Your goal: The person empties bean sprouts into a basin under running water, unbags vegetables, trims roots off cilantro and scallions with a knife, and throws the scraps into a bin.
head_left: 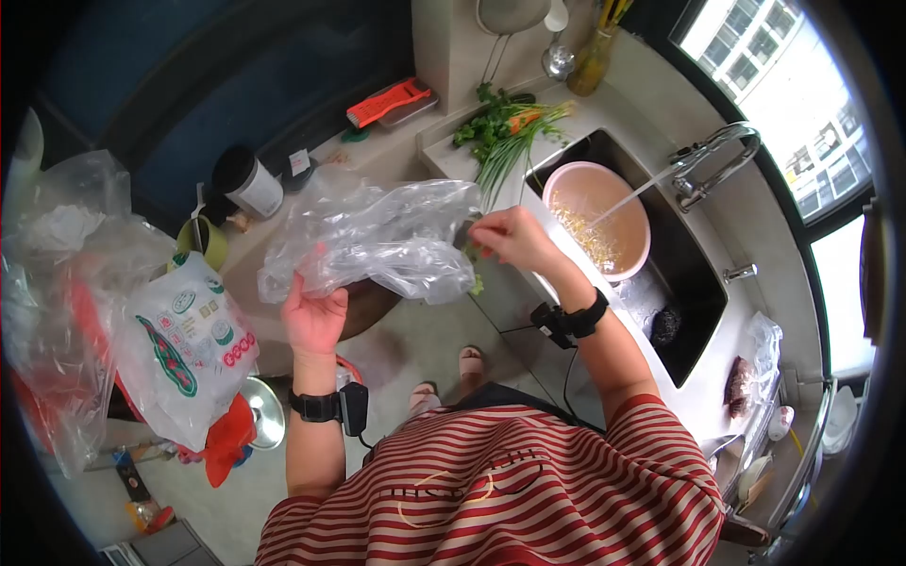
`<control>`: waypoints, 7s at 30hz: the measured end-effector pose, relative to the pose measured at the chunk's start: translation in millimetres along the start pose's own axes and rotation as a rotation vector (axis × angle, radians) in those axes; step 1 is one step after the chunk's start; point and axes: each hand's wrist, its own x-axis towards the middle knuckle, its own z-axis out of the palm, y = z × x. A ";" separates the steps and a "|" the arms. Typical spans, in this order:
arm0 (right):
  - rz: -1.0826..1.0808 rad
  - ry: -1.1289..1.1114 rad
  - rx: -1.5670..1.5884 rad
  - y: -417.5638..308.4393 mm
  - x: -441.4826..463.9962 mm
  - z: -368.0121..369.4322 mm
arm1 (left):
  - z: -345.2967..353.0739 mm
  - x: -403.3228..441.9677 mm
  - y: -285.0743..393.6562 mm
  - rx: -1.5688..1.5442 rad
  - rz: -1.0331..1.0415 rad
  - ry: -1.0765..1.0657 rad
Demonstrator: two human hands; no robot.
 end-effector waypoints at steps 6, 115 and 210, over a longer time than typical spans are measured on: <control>-0.062 0.320 0.528 4.7 30.9 -100.7 | 1.4 -8.8 19.0 0.062 0.059 -0.002; -1.572 -1.409 -0.089 -209.1 -368.5 746.9 | -140.0 -695.9 240.3 0.798 0.742 0.630; -0.914 1.044 -1.142 -784.4 2.4 594.0 | 118.2 -431.1 663.7 2.649 1.237 -0.249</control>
